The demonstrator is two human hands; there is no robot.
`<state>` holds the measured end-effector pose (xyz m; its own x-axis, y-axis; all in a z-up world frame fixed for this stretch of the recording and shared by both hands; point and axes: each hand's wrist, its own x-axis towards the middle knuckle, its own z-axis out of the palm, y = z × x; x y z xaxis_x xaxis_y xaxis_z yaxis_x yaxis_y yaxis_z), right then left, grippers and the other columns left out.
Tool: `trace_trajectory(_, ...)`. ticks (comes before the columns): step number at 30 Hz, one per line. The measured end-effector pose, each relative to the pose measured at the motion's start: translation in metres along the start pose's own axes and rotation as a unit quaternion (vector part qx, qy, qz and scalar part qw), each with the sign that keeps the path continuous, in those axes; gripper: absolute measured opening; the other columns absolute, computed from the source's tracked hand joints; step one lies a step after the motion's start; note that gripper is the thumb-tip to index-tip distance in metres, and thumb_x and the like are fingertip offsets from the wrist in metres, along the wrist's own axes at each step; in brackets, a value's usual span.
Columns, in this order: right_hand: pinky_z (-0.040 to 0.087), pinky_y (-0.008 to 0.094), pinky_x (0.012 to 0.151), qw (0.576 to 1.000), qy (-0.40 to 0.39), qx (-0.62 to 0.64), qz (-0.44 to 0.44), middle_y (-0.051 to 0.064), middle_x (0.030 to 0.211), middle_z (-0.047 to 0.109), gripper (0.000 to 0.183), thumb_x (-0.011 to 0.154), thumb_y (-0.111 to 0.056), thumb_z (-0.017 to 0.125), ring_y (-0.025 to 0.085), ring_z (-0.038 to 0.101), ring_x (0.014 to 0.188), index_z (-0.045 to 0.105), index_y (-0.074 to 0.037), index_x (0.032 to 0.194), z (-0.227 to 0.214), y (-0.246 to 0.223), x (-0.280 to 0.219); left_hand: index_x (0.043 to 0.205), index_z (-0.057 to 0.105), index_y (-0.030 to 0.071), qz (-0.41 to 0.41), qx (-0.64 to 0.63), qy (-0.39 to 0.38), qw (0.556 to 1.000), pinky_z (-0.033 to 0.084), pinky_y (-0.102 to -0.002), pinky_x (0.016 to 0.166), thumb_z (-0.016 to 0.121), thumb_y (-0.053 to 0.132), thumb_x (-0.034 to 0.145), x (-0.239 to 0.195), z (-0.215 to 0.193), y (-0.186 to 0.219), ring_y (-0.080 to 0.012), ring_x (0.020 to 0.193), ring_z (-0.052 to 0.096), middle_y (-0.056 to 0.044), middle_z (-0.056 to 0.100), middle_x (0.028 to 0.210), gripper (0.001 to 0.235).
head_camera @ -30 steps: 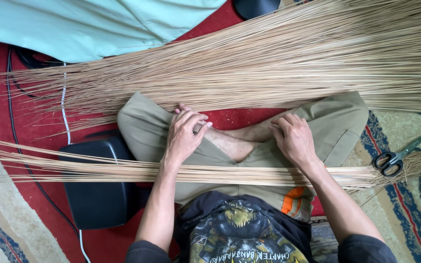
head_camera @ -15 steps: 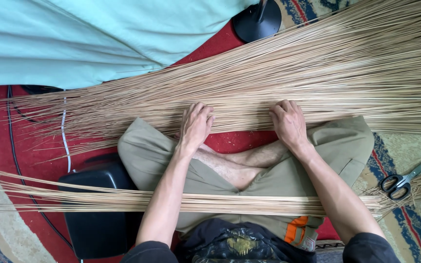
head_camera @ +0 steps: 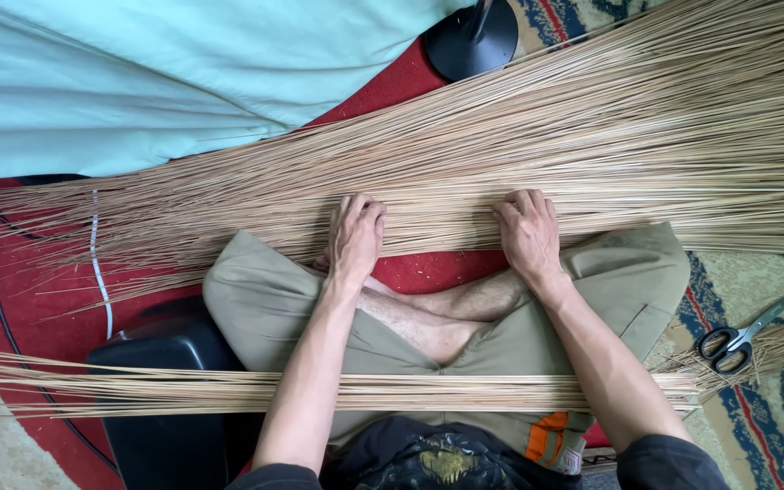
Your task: The person sits cross-legged on the floor and repeatedly picks up small bundles of thin bamboo strips from a large pile, aligns them, and places them back down. The person handles the strips by hand, organizing them into smaller, more uniform sections.
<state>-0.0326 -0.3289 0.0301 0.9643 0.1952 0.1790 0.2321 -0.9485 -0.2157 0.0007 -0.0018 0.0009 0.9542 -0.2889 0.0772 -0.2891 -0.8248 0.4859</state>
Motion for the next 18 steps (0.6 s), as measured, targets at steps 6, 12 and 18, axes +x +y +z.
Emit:
trace_trajectory(6,0.047,0.035,0.085,1.000,0.011,0.023,0.013,0.001,0.098,0.061,0.008,0.097,-0.023,0.074,0.023,0.059,0.105,0.076,-0.015,0.100,0.003,0.002,0.000,0.097,0.070,0.020,0.018,0.001,0.031,0.999,0.048,-0.038,0.086,0.070,0.022,0.094,0.002,0.002,-0.002,-0.0204,0.104,0.057,0.002,0.057,0.102,0.004)
trace_trajectory(12,0.046,0.034,0.086,0.999,0.013,0.043,0.022,0.001,0.098,0.063,0.011,0.102,-0.026,0.070,0.021,0.061,0.104,0.074,-0.016,0.102,-0.005,-0.002,0.002,0.097,0.071,0.023,0.019,0.003,0.049,0.999,0.047,-0.037,0.088,0.070,0.027,0.094,0.001,0.013,-0.011,-0.0185,0.102,0.058,0.004,0.058,0.100,0.005)
trace_trajectory(18,0.041,0.037,0.098,0.999,0.030,0.032,0.019,-0.001,0.095,0.063,0.011,0.106,-0.028,0.064,0.020,0.062,0.102,0.070,-0.019,0.107,-0.001,0.001,0.001,0.106,0.069,0.023,0.041,0.009,0.045,0.998,0.044,-0.039,0.097,0.054,0.031,0.107,0.007,-0.018,0.009,-0.0169,0.098,0.063,0.003,0.061,0.095,0.017)
